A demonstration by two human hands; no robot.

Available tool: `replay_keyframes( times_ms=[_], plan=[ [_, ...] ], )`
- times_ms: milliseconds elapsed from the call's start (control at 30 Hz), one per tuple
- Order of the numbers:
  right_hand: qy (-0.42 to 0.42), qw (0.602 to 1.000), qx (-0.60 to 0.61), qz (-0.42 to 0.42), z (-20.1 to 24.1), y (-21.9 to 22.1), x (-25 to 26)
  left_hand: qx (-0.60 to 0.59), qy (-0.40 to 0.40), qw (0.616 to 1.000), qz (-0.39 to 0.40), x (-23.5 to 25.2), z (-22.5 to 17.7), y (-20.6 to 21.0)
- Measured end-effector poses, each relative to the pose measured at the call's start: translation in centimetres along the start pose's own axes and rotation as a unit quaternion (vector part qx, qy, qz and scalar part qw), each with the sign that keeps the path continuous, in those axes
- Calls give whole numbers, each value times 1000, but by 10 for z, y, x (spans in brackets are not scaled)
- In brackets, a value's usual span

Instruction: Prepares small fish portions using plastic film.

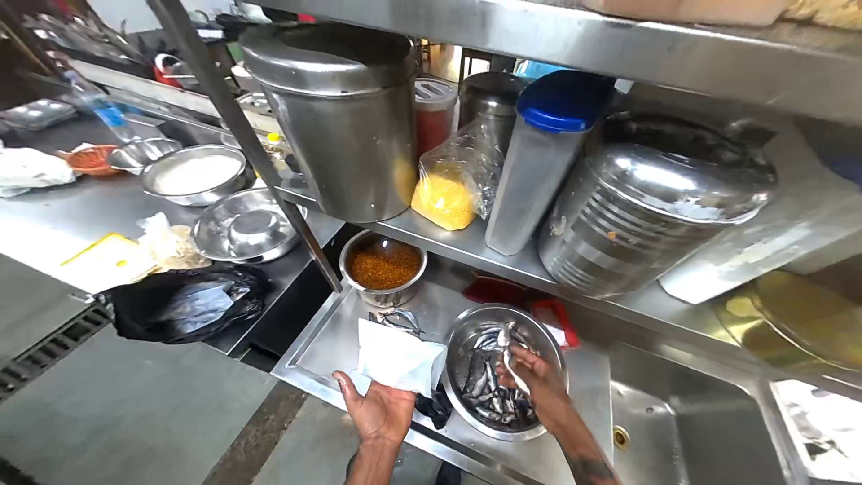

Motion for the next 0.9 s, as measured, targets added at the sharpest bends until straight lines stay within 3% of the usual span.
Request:
replay_keyframes(
  times_ms=[133,400,600,733,900],
  plan=[
    [-35,991,-115,67,15,48,-36,-18,-2,1000,4,2,7,-1],
    [-92,974,-205,30,22,84,-31,-7,-25,999,27,-8,22,14],
    [-111,975,-156,112,20,105,-37,-28,-38,998,31,-15,26,13],
    [-160,977,-133,39,15,101,-39,-20,-39,999,31,-20,24,15],
    [-248,932,-249,-88,10,102,-40,-34,-49,998,36,-28,34,20]
  ],
)
Point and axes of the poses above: each hand's wrist, its own x-axis towards the middle knuckle, its own y-axis out of the palm, z = x × y, the point moved 9 cm from there along x, towards the middle knuckle, and after that the axes turned 8 degrees about y, right-handed, at the moved point
